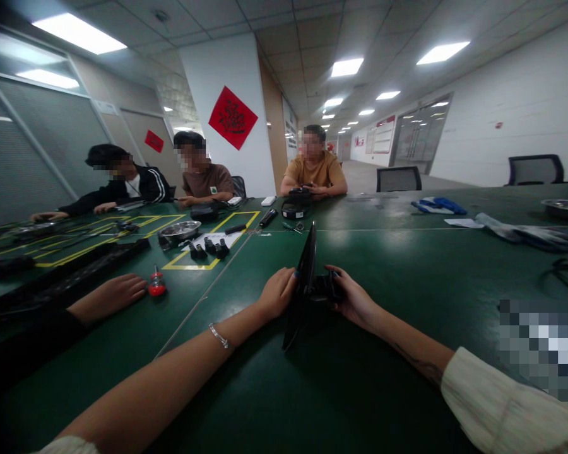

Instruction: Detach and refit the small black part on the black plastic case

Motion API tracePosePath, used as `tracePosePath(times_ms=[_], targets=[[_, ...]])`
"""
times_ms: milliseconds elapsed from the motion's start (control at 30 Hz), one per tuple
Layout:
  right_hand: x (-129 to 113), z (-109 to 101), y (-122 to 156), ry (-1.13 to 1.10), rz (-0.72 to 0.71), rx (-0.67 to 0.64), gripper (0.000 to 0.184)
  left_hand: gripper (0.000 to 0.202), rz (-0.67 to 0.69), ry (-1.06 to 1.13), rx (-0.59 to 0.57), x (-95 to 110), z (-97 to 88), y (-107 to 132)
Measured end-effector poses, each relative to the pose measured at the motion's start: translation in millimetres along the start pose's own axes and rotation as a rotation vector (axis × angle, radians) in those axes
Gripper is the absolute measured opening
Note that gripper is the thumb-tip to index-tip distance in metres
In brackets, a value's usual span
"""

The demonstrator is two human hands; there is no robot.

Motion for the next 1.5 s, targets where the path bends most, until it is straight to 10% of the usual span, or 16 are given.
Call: tracePosePath(times_ms=[1500], targets=[[3.3, -4.8, -1.2, 0.015, -0.023, 0.012, 0.023, 0.054, -0.160, 0.019, -0.190, -4.4, 1.5, -4.1]])
Point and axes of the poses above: each hand's wrist, its own y-axis away from the middle knuckle, its own z-axis out of the palm, x = y × z, the point moved 2 cm from there along -y, towards the middle knuckle, and after that the axes turned 7 degrees about -z, right-handed, at the moved point
